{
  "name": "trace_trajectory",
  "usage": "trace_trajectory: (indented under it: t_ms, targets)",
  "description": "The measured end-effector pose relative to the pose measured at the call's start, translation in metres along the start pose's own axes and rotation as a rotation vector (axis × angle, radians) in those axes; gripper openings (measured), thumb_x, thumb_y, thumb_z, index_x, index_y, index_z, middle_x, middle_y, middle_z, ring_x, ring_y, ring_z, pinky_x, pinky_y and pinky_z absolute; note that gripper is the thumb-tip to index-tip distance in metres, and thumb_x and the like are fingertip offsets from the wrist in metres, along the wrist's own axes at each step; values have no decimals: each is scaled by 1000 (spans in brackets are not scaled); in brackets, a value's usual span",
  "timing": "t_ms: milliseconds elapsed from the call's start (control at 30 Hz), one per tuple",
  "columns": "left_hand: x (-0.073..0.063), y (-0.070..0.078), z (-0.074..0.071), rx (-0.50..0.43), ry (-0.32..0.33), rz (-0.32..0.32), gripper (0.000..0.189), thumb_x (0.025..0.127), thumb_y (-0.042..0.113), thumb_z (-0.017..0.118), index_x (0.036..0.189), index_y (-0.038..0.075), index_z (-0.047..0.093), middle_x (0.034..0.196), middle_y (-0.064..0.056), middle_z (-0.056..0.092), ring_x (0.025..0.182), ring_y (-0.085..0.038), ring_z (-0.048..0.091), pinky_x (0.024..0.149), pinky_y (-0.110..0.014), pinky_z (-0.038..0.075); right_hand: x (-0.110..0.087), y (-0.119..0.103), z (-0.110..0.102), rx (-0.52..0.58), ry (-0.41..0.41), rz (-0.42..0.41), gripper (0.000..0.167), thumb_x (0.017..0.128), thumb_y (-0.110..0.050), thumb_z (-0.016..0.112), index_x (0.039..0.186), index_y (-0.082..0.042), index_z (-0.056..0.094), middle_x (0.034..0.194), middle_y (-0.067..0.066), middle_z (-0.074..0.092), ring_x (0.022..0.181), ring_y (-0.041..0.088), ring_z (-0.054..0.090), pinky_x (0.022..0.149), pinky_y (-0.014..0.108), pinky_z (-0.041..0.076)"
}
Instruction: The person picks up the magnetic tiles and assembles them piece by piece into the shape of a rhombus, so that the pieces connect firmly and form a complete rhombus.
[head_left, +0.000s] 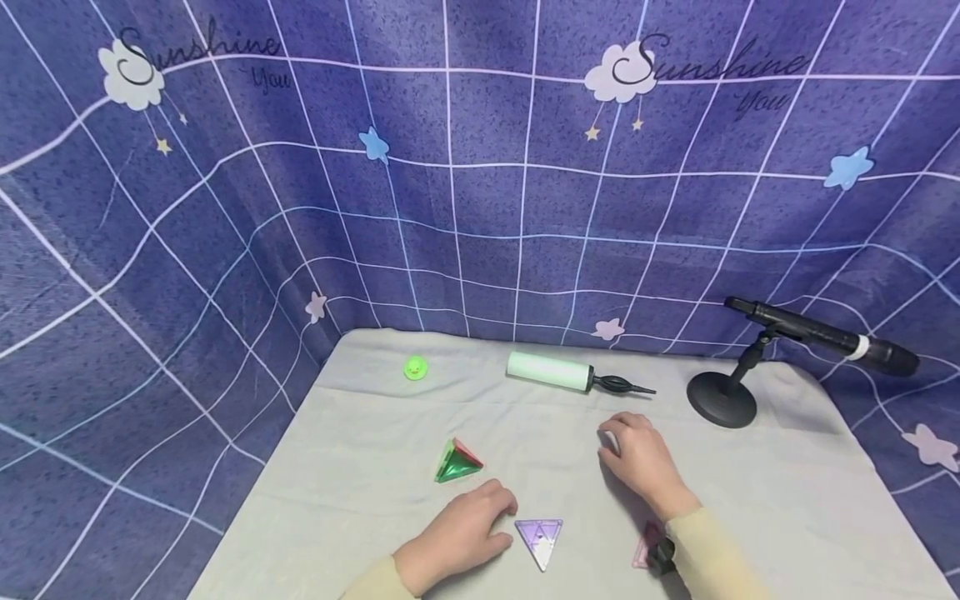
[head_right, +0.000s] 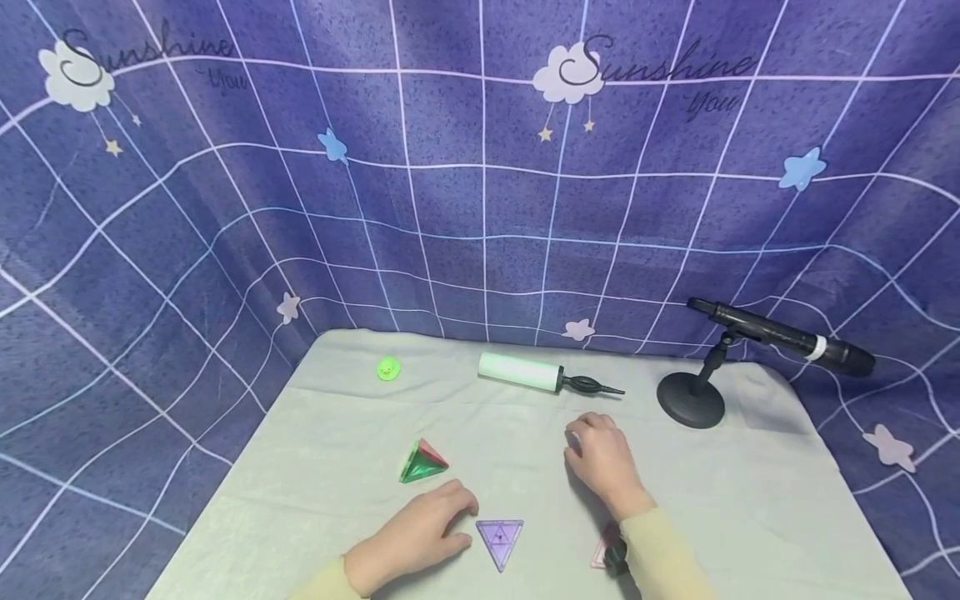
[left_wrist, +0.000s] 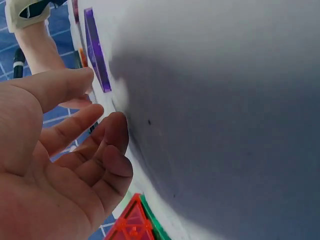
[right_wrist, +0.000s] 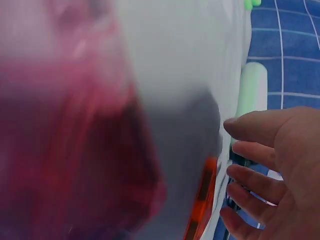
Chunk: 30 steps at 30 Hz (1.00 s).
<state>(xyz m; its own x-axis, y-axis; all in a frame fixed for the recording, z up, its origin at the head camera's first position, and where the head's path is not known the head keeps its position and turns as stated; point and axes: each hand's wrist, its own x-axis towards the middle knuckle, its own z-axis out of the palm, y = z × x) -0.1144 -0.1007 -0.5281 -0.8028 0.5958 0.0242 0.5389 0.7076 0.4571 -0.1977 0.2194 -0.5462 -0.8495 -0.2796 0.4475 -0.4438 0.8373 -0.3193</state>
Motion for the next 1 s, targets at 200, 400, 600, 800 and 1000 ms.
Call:
trace_trajectory:
  t_ms: [200,400,600,800,1000]
  targets:
    - [0,3,3,21,-20,15,32,87,25,81,116,17,71,104,12,59,87,-1,58,81,-25,52,-10,15,-6,-26,-20,21,39,74,-13,91,106,2,74,108,18,68,103,42,64,89,58,51]
    - [2,6,5,52,-7,49,26,88,27,81,111,17,72,102,13,57,84,0,56,79,-24,51,-17,23,-13,-24,-59,51,44,77,-21,92,109,3,74,112,19,66,104,40,63,91,57,50]
    - [6,7,9,57,-18,47,25,89,30,81,110,18,73,100,14,57,82,1,55,78,-23,51,-23,27,-21,-7,-83,47,43,77,-23,93,107,1,75,111,19,67,101,39,65,91,56,51]
    - [8,8,11,84,1,47,21,90,33,81,105,20,71,96,14,56,77,2,51,73,-21,49,-27,31,-26,3,-112,79,40,79,-22,91,109,-1,75,114,17,68,104,39,65,93,56,51]
    - [10,8,14,125,52,69,19,88,30,82,98,21,69,91,15,54,71,1,48,66,-21,45,-30,32,-30,16,-110,75,39,80,-20,91,110,-2,75,112,15,69,103,36,66,91,55,52]
